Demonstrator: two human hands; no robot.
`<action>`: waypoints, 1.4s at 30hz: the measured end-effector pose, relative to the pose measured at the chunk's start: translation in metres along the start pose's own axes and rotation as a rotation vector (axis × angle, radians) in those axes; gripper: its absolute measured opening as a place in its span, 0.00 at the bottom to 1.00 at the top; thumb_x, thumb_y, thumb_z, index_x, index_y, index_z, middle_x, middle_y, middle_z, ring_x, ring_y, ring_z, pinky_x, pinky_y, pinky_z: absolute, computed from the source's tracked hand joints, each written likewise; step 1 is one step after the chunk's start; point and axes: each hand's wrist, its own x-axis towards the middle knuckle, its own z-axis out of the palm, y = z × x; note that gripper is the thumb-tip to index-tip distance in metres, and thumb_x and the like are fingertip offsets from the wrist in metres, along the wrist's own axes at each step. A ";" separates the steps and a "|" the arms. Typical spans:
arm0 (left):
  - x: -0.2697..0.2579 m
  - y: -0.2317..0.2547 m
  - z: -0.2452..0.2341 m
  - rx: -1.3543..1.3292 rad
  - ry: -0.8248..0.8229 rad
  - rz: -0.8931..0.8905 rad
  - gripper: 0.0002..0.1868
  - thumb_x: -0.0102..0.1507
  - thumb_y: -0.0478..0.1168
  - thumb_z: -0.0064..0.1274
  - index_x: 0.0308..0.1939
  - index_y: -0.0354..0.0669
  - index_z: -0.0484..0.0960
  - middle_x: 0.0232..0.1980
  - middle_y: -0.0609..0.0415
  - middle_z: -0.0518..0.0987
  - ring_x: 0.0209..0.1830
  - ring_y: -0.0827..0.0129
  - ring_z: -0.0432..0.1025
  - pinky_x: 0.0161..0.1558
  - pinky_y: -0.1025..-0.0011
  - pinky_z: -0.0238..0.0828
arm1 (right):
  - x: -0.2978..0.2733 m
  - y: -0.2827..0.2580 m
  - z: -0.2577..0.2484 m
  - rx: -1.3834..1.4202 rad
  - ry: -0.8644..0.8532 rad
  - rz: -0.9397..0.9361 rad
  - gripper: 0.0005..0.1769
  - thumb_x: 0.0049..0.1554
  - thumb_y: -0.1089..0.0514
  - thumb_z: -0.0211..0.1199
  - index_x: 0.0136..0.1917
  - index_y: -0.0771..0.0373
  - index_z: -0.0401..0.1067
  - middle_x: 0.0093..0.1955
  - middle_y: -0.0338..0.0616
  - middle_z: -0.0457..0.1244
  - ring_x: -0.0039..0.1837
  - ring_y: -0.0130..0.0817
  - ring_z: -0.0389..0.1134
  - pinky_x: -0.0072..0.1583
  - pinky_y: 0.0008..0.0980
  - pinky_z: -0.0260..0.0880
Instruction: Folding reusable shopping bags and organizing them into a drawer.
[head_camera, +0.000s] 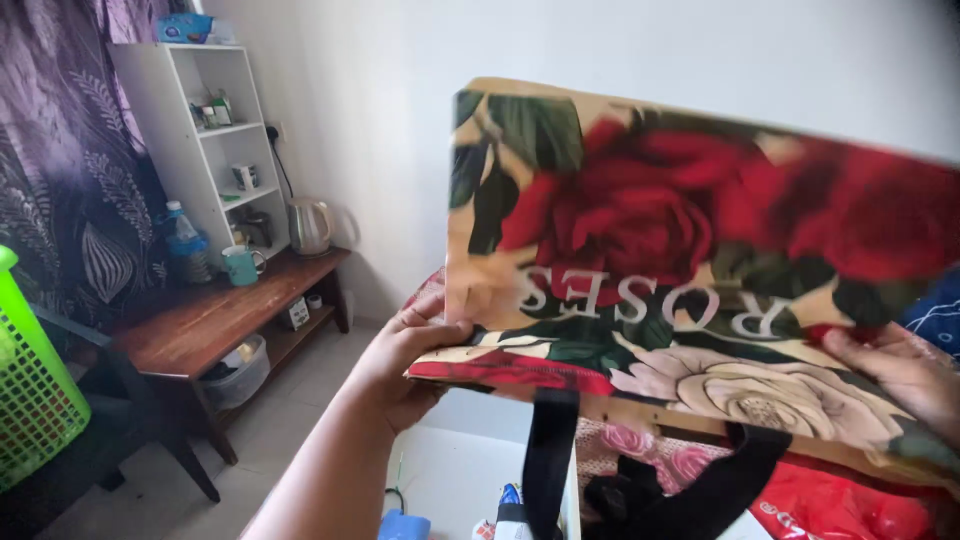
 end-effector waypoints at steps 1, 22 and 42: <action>0.002 0.000 -0.004 -0.009 0.067 -0.035 0.16 0.60 0.27 0.53 0.52 0.35 0.79 0.41 0.48 0.85 0.36 0.66 0.82 0.36 0.72 0.82 | 0.003 0.012 -0.005 0.194 -0.086 0.114 0.20 0.72 0.54 0.56 0.66 0.74 0.71 0.55 0.74 0.72 0.51 0.61 0.72 0.48 0.54 0.74; 0.018 -0.077 0.050 -0.424 0.112 -0.205 0.44 0.64 0.76 0.39 0.62 0.42 0.78 0.45 0.50 0.77 0.45 0.60 0.73 0.51 0.55 0.74 | -0.074 -0.044 0.184 -0.330 0.127 0.044 0.15 0.56 0.68 0.63 0.56 0.63 0.79 0.58 0.58 0.73 0.58 0.46 0.77 0.60 0.44 0.76; 0.043 -0.109 0.072 0.074 0.102 -0.269 0.16 0.70 0.51 0.49 0.43 0.40 0.77 0.31 0.53 0.71 0.26 0.63 0.63 0.29 0.65 0.62 | -0.083 -0.245 0.277 -0.089 0.107 -0.043 0.29 0.61 0.42 0.59 0.66 0.65 0.73 0.58 0.52 0.73 0.57 0.36 0.72 0.58 0.39 0.72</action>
